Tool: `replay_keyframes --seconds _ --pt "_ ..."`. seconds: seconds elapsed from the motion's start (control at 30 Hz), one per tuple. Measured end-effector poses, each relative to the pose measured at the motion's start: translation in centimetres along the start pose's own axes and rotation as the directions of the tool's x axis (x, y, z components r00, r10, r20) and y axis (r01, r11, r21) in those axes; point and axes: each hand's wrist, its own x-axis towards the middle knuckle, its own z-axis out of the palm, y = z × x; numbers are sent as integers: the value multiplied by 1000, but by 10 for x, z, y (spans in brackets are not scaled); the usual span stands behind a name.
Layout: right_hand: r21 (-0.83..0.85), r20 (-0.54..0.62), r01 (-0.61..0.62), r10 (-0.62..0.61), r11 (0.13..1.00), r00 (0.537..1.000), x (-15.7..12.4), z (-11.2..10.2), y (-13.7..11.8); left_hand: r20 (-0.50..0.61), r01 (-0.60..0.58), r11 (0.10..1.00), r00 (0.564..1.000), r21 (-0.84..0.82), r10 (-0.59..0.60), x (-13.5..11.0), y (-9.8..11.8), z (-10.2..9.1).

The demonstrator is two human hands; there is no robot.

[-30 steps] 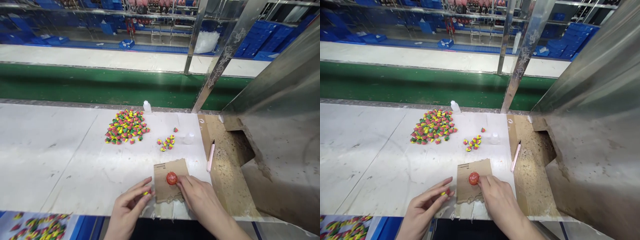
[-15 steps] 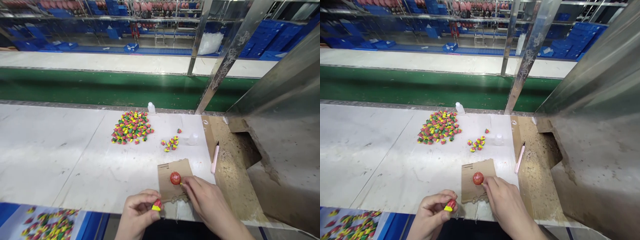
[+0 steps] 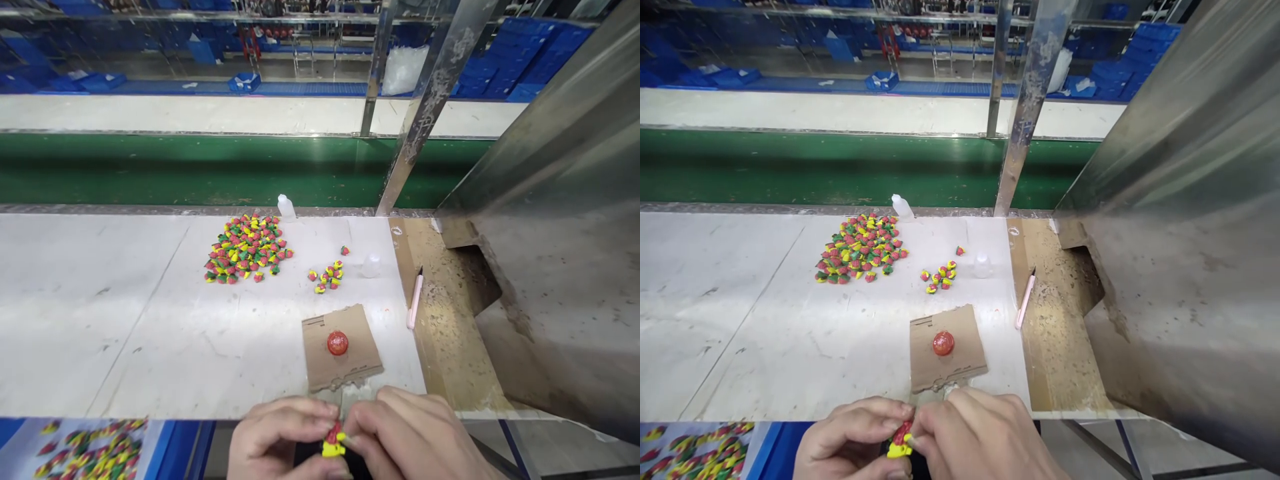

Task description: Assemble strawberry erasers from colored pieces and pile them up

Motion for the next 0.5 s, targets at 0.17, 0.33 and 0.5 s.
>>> replay_keyframes --seconds 0.17,0.33,0.5 --pt "-58 -58 12 -15 998 998 0 -2 -5 -37 -116 988 992 99 121 1 1 5" --pt "-55 -53 19 -22 998 998 0 -5 -6 -30 -96 992 995 77 99 0 0 5" --pt "-37 -33 5 -6 999 999 -3 -7 -5 25 108 990 994 -90 -106 -2 3 5"
